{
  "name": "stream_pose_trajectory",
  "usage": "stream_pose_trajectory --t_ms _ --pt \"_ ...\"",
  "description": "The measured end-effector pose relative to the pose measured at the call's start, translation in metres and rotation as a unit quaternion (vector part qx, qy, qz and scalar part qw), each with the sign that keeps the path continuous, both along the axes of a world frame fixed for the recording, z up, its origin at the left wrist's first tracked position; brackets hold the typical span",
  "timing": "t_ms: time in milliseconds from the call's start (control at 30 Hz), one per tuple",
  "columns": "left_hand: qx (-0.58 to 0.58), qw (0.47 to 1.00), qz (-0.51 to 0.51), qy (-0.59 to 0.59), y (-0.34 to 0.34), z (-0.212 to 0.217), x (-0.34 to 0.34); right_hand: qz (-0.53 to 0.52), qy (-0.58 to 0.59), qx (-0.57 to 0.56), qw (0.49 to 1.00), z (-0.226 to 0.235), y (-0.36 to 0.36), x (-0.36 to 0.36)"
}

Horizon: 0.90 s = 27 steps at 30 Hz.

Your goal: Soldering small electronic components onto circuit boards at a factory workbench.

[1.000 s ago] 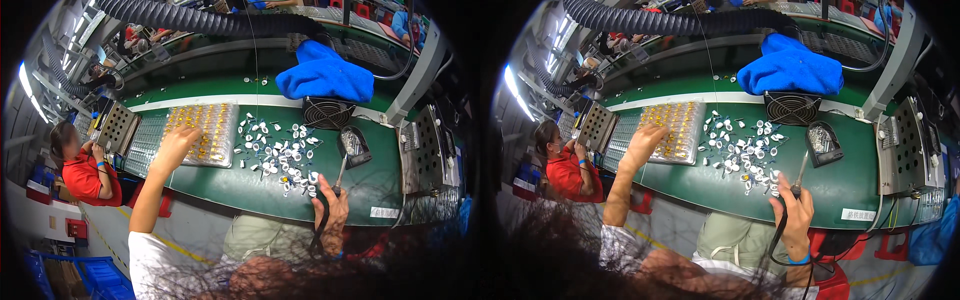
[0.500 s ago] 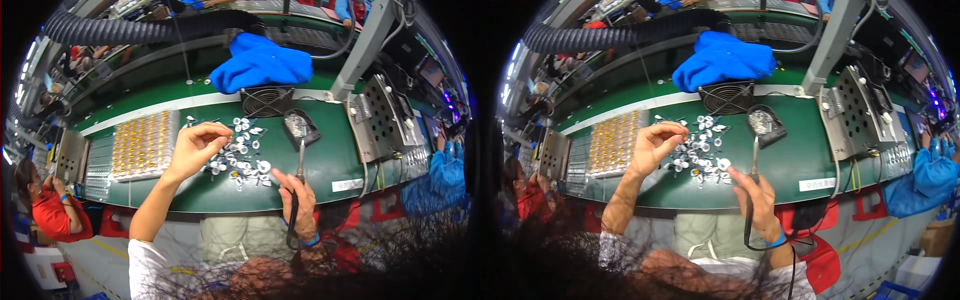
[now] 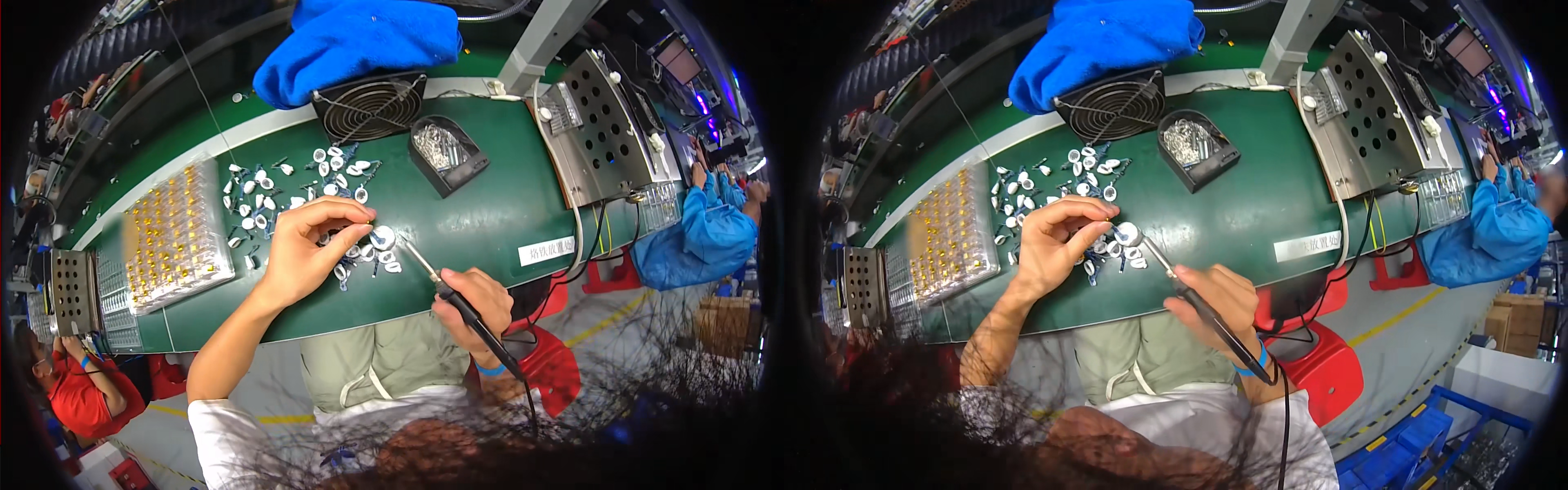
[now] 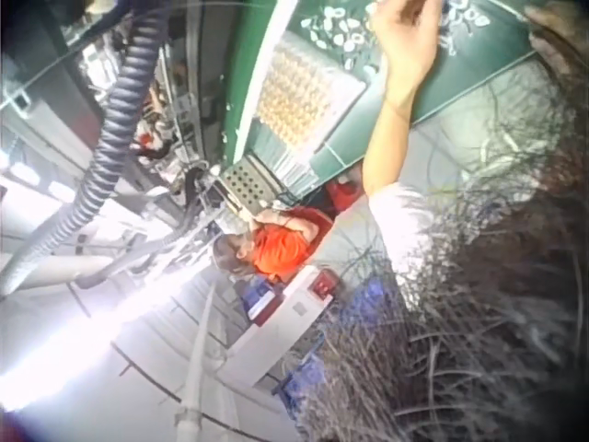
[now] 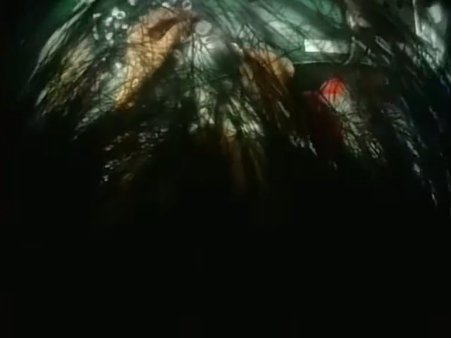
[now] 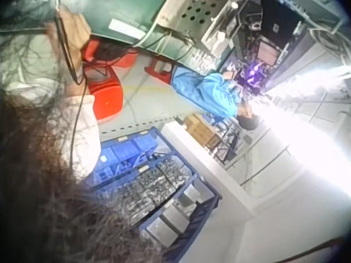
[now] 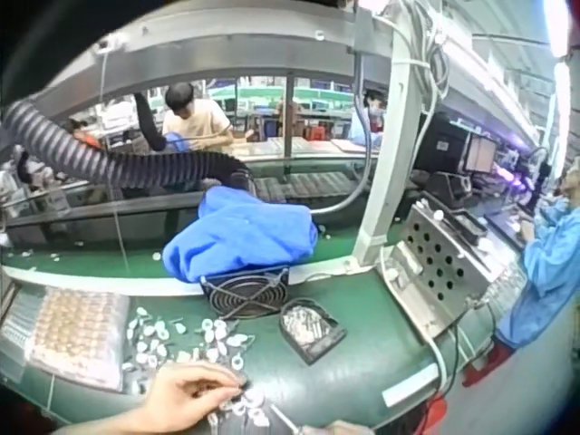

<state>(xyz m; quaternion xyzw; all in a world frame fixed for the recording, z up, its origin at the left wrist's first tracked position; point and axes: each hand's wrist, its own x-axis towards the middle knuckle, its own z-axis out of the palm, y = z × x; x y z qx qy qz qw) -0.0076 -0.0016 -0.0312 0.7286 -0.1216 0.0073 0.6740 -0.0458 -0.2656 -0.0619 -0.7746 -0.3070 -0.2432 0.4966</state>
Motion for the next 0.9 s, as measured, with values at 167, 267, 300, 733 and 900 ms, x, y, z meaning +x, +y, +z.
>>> stream_pose_trajectory --t_ms 167,267,300,733,900 --pt "0.084 0.996 -0.010 -0.025 -0.0010 0.0030 -0.0030 -0.016 0.035 -0.016 0.999 0.0084 0.0025 -0.0040" --pt "0.125 0.992 -0.022 -0.021 -0.0006 0.0046 -0.0034 -0.021 0.006 -0.043 0.999 0.0071 0.0042 -0.0029" --pt "0.126 0.992 -0.014 -0.031 -0.0017 0.0042 -0.0030 -0.020 0.009 -0.044 0.999 0.0061 0.0040 -0.0029" --pt "0.130 0.990 0.002 -0.051 -0.0028 0.0032 -0.0021 0.002 0.001 -0.059 0.998 0.0051 0.0050 0.0000" --pt "0.132 0.990 0.005 -0.053 -0.0034 0.0027 -0.0013 0.010 -0.002 -0.057 0.998 0.0039 0.0043 0.0009"
